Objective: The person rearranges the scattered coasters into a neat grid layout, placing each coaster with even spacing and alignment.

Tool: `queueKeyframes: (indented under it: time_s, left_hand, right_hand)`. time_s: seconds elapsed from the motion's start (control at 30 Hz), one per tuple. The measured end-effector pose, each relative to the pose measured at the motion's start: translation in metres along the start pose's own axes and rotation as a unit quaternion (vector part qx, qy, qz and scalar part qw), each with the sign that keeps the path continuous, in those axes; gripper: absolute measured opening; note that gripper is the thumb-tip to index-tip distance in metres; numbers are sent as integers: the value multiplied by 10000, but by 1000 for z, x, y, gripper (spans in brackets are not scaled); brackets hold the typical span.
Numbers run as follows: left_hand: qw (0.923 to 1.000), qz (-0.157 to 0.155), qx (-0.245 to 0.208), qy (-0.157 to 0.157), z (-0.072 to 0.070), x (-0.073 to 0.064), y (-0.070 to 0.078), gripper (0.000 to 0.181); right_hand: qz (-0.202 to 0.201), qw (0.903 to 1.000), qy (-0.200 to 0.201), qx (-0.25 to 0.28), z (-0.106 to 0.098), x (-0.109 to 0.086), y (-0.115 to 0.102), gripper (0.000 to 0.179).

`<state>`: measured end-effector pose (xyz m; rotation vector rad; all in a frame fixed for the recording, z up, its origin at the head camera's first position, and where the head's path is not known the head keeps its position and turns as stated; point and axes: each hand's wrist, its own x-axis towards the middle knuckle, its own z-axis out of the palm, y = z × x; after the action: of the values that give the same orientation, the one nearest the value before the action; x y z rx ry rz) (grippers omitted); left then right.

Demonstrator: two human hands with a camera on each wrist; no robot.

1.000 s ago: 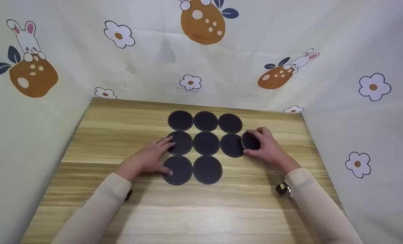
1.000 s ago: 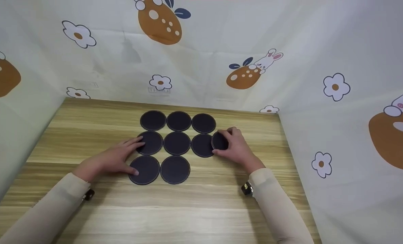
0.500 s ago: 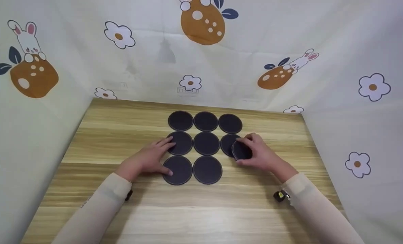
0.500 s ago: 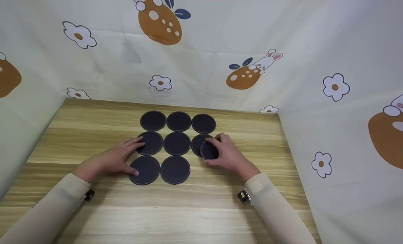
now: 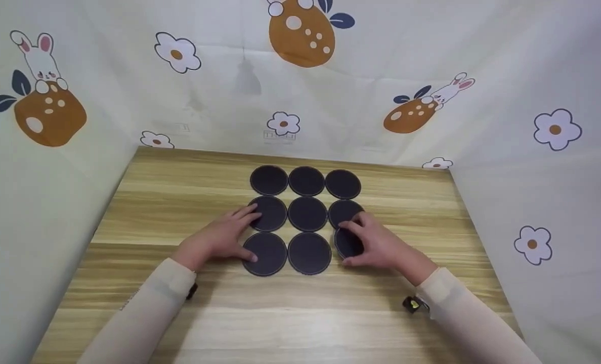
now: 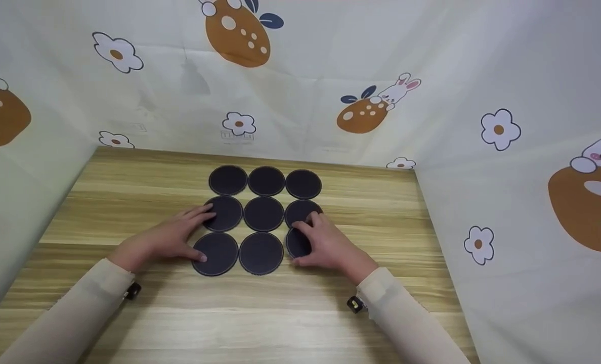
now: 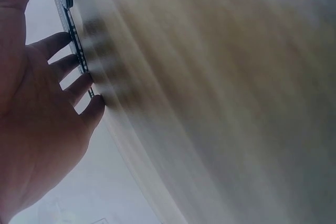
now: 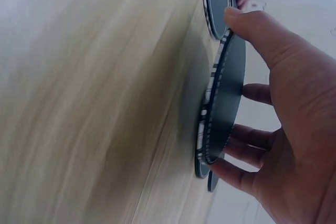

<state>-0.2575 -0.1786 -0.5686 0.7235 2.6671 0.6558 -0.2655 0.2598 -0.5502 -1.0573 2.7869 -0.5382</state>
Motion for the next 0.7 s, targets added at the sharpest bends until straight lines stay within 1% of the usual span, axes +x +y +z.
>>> queueKeyframes:
  time_s: [0.17,0.23,0.37,0.57,0.7]
  left_hand:
    - [10000,-14,72,16,0,0,-1,118]
    - [9999,28,106,55,0,0,-1,118]
    - [9999,40,137,82,0,0,-1,118]
    - [9999,21,102,87,2,1,-2,118]
    - [9999,30,76,84,1,1,0,118]
  right_hand:
    - [28,9996,-119,-264,5,-1,-6,94]
    - [52,9994,-132,-330,6,-1,-8,94]
    - [82,9992,-125,-361,7,-2,-11,94]
    - [131,9990,-217,-367,7,-4,-14,94]
    - [138,9984,-228,-502,9,-4,-16,93]
